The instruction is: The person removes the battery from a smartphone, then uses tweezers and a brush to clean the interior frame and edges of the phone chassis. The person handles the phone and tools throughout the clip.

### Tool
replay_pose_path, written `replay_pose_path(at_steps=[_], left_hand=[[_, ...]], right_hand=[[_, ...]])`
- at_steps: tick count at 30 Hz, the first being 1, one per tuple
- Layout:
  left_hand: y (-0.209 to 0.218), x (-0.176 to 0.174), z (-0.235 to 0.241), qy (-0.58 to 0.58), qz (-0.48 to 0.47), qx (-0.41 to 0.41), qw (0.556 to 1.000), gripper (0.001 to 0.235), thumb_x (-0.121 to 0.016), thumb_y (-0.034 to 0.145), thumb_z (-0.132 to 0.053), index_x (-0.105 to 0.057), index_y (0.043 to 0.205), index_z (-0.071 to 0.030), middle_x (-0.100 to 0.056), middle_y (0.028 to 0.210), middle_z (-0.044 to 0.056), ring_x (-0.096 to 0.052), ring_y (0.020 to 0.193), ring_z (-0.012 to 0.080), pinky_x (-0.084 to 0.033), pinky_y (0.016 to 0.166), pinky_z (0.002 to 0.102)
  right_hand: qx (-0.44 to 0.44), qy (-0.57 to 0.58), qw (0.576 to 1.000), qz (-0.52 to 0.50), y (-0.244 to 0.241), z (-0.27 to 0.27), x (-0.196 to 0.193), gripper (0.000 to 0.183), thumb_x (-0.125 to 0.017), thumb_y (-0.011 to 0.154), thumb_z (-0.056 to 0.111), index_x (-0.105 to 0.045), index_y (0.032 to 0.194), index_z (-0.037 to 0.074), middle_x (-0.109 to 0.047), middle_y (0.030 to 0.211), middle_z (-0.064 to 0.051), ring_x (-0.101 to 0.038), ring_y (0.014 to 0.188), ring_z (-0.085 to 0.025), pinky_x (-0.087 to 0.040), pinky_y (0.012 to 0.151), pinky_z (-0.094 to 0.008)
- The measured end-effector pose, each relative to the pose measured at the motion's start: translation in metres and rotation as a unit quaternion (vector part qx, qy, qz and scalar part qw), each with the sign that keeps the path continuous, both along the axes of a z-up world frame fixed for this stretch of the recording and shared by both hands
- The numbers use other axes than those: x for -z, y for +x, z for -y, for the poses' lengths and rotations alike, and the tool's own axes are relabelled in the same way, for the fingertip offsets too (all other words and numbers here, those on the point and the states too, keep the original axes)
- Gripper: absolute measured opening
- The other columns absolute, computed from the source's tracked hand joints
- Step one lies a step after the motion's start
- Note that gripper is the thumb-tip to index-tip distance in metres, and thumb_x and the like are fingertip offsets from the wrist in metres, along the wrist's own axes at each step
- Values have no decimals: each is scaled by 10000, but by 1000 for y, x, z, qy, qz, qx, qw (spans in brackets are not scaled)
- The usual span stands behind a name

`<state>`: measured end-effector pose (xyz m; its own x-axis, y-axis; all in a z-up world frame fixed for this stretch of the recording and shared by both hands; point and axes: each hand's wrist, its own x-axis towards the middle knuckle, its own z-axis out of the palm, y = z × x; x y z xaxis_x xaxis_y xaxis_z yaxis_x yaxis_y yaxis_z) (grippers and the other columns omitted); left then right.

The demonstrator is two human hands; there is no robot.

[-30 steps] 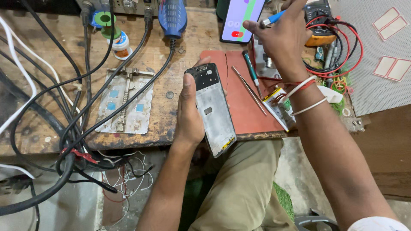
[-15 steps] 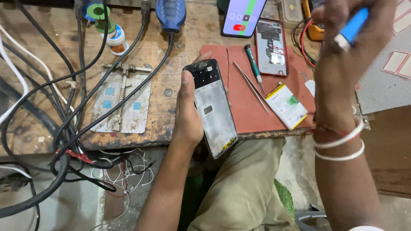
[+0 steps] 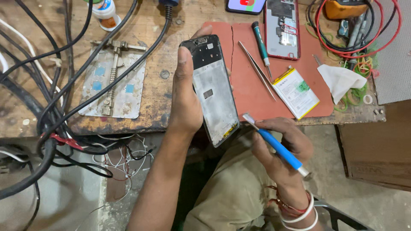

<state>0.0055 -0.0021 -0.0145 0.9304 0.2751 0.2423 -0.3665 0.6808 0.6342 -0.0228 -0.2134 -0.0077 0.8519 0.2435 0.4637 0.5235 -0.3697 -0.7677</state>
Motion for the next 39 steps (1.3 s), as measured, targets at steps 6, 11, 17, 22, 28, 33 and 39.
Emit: replay_pose_path(at_steps=[6, 11, 17, 22, 28, 33, 39], left_hand=[[1, -3, 0, 32, -43, 0, 999, 739, -341, 1076, -604, -403, 1598, -85, -631, 982, 81, -662, 830, 172, -590, 784, 356], [1, -11, -1, 93, -56, -13, 994, 744, -307, 1109, -649, -400, 1583, -83, -630, 948, 75, -666, 801, 169, -587, 730, 340], [1, -13, -3, 125, -65, -19, 990, 694, -284, 1119, -573, -448, 1547, -53, -627, 960, 64, -618, 817, 136, -553, 757, 307], [2, -8, -5, 177, -61, -43, 981, 666, -269, 1172, -536, -485, 1532, -18, -619, 977, 61, -630, 849, 143, -558, 796, 302], [3, -5, -6, 230, -9, -116, 966, 648, -252, 1220, -539, -486, 1477, 8, -622, 1196, 31, -614, 1063, 123, -532, 993, 292], [2, -4, -3, 180, -52, -63, 980, 631, -266, 1166, -511, -489, 1495, -22, -626, 996, 38, -620, 868, 113, -549, 863, 288], [-3, -21, -7, 135, -78, 42, 987, 647, -311, 1156, -538, -513, 1516, -40, -622, 937, 22, -589, 820, 110, -517, 756, 269]], right_hand=[[27, -3, 999, -33, -2, 4, 7, 157, -764, 896, -10, -742, 1050, 10, -745, 1009, -80, -674, 969, -173, -523, 883, -290], [22, -69, 997, 8, -1, -2, -2, 151, -780, 904, 1, -743, 1050, 11, -755, 1015, -83, -679, 996, -192, -516, 932, -329], [10, -119, 992, 45, -7, -12, -19, 159, -789, 927, 17, -728, 1073, -3, -753, 1039, -94, -691, 1004, -194, -518, 954, -335], [-9, -113, 988, 108, 25, -44, -32, 105, -780, 1011, 6, -706, 1083, -10, -743, 1052, -99, -702, 976, -206, -530, 923, -310], [-30, -138, 980, 140, 32, -55, -47, 141, -799, 1006, -10, -698, 1103, 8, -740, 1059, -105, -704, 949, -230, -519, 900, -323], [-38, -176, 976, 123, -3, -21, -31, 234, -792, 868, -28, -682, 1072, 4, -727, 1008, -118, -709, 897, -264, -508, 879, -368], [-46, -35, 998, 27, -8, -2, -9, 238, -767, 889, -60, -667, 1102, -21, -699, 1077, -131, -683, 953, -188, -529, 844, -266]])
